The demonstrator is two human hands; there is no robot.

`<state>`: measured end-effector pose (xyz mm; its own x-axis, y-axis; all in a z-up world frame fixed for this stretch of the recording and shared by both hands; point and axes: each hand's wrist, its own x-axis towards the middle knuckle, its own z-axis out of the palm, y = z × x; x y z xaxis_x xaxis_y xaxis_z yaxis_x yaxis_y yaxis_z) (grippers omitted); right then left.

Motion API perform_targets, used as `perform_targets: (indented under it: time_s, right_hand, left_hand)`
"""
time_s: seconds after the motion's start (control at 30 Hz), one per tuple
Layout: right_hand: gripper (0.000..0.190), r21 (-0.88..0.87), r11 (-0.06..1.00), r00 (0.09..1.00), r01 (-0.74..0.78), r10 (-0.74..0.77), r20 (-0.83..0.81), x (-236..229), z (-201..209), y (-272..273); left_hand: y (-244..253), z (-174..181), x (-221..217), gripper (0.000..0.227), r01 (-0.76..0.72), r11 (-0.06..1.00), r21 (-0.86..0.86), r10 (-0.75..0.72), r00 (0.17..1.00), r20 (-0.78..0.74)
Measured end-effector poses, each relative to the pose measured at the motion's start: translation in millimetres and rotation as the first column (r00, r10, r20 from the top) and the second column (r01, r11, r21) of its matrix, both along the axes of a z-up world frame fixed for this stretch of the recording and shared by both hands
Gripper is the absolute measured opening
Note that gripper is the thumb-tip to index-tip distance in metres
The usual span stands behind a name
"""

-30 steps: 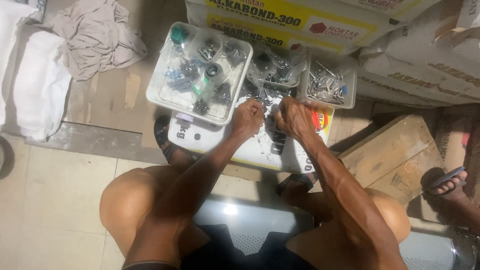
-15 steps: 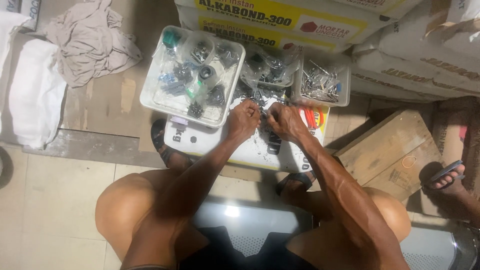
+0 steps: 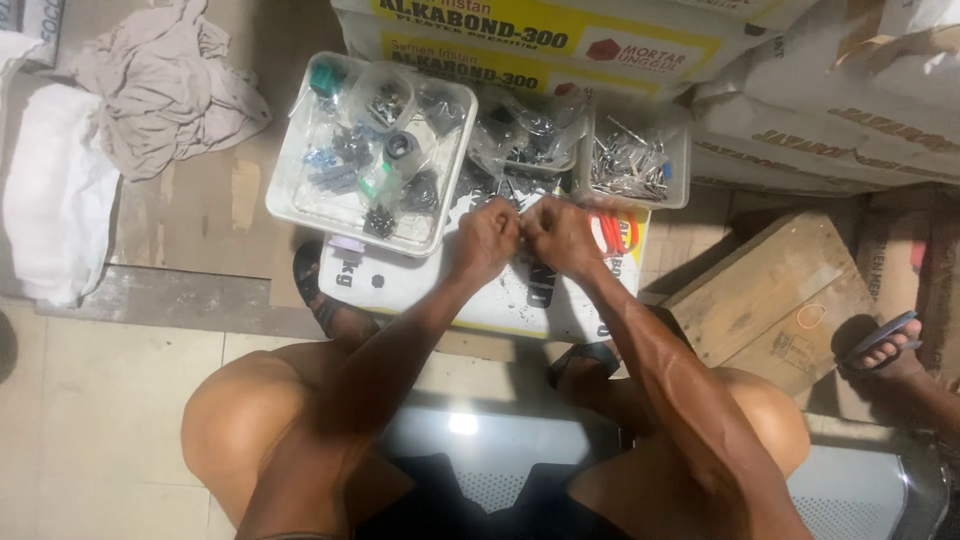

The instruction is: The person sits on a low stool and sorts small metal fasteners, such as screws and bolts, from a plastic container into smaller plastic bags. They handle the items by hand, picking them up and placing them into the bags.

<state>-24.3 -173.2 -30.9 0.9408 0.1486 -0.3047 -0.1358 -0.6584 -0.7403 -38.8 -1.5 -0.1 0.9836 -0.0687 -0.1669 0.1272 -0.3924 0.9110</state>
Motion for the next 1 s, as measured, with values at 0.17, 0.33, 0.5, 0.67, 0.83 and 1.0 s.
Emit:
perform_targets:
  time_s: [0.17,0.33,0.5,0.67,0.83,1.0]
  right_hand:
    - [0.035,0.518,0.846,0.991,0.129,-0.086,-0.106,16.3,89.5,8.4]
    - [0.040,0.591,0.792,0.987,0.152,-0.087,-0.137,19.0,112.0,6.6]
    - [0.019,0.532,0.846,0.995,0.037,-0.083,0.062,24.7,67.5,3.5]
    - [0.012,0.062,0.983,0.932,-0.170,0.140,0.334,37.8,-20.1,-12.9]
    - [0.015,-0.242,0.952,0.884,-0.188,0.272,0.381,38.2,-64.1,-2.9]
    - [0.007,-0.273,0.962,0.890,-0.001,0.126,0.438,37.3,-28.9,0.3]
  left_hand:
    - [-2.3,28.5,23.9,0.009,-0.127,0.957,-0.259,0.131,0.991,-0.003]
    - [-1.0,39.7,34.7,0.011,-0.141,0.860,-0.491,0.128,0.990,-0.060]
    - [7.2,33.7,36.2,0.014,0.006,0.869,-0.495,-0.006,1.000,0.002]
    - [0.9,16.8,20.4,0.018,0.104,0.991,-0.088,-0.113,0.988,-0.103]
    - [7.7,6.9,-6.6,0.019,0.246,0.932,0.265,-0.210,0.965,-0.158]
    - [14.6,27.0,-5.8,0.020,0.334,0.814,0.474,-0.370,0.929,-0.019]
